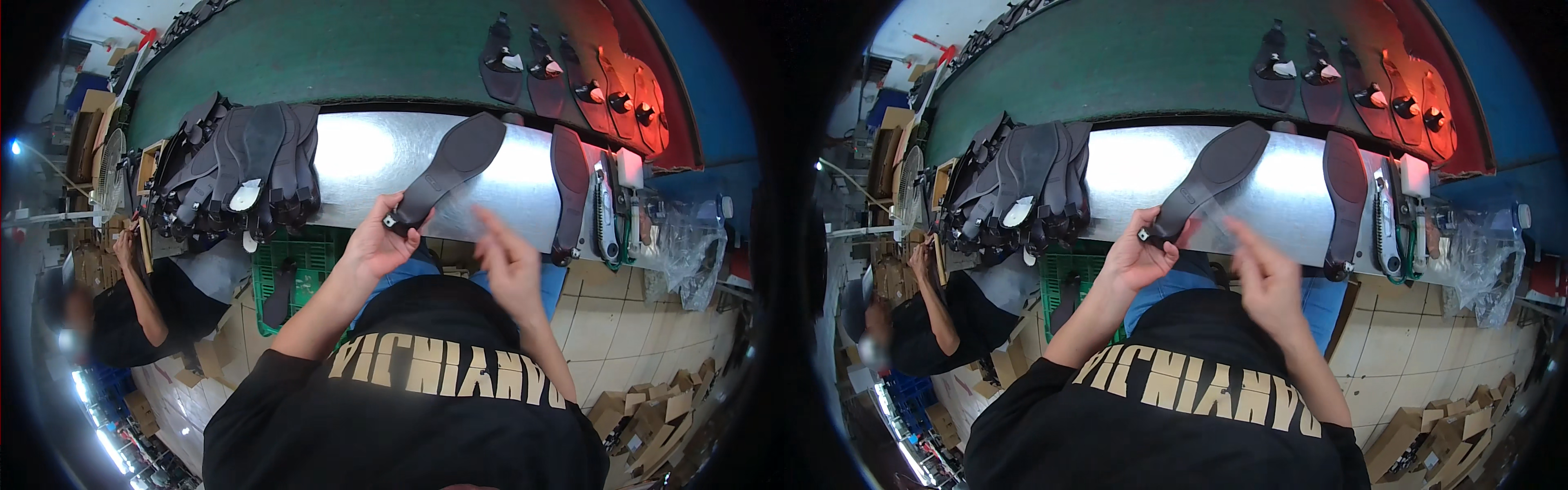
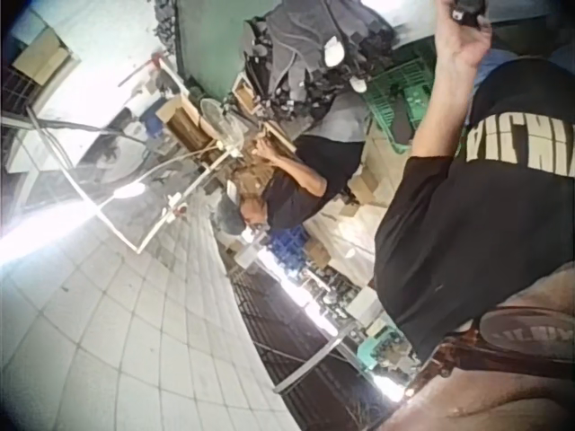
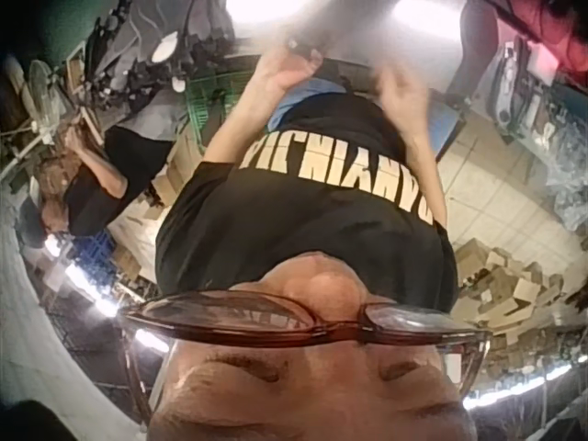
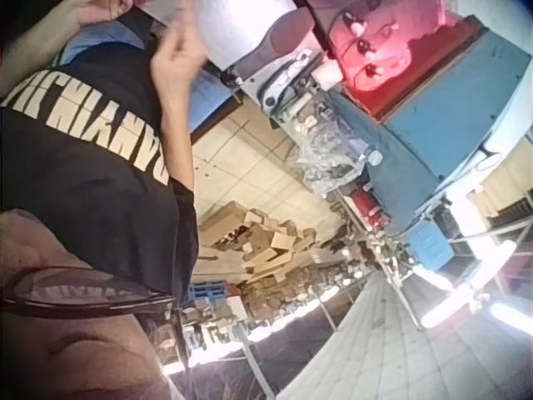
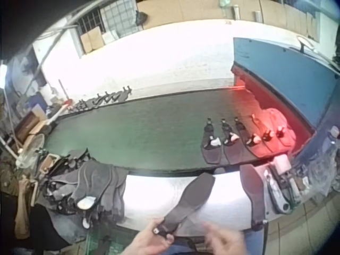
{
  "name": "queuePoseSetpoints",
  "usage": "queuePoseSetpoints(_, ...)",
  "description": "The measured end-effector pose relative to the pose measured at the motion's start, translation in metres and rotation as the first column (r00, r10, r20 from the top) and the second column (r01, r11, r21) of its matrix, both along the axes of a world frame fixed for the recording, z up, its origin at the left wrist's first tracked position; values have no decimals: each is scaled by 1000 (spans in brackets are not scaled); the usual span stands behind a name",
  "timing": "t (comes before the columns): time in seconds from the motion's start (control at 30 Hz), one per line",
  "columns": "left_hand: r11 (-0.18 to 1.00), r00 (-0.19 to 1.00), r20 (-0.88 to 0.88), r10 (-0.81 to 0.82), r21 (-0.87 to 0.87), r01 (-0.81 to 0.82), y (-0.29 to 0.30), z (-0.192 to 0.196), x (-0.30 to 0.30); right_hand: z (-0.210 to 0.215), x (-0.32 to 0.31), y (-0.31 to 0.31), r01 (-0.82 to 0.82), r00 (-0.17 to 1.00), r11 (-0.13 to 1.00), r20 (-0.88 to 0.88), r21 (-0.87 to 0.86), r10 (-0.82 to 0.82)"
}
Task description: The person assembles footwear components at a workbench, using a pointed tool to attach small white plastic parts to the heel area of dark shoe uppers. The person handles the items one at a time, inspecting the fit and placing finished units on the table or into a cardboard box.
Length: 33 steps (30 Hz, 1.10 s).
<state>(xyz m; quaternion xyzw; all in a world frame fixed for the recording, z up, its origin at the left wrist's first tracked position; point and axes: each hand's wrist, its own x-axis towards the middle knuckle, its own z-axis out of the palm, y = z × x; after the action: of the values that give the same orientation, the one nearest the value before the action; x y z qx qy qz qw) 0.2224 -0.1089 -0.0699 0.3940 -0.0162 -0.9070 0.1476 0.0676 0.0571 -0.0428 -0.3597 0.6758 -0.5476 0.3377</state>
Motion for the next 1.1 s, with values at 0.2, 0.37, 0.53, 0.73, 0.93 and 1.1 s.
queuePoseSetpoints(0.2,998,997,-38,-59,33,61,21,10,-27,-5,22,1,-133,923,990,371,52,104)
queuePoseSetpoints(0.37,999,999,-12,-32,6,32,31,4,-30,-16,27,1,-48,980,999,192,-16,50)
queuePoseSetpoints(0.53,997,999,48,-16,-71,19,43,12,-28,-18,23,1,7,988,999,155,-35,-2)
queuePoseSetpoints(0.73,974,988,151,-26,-219,59,47,22,-30,-12,6,1,6,720,999,693,36,-29)
queuePoseSetpoints(0.93,751,983,161,83,-658,44,37,21,-32,10,11,3,-222,713,972,694,82,105)
queuePoseSetpoints(1.1,574,982,117,147,-819,11,35,17,-40,-1,30,0,-106,665,993,746,50,33)
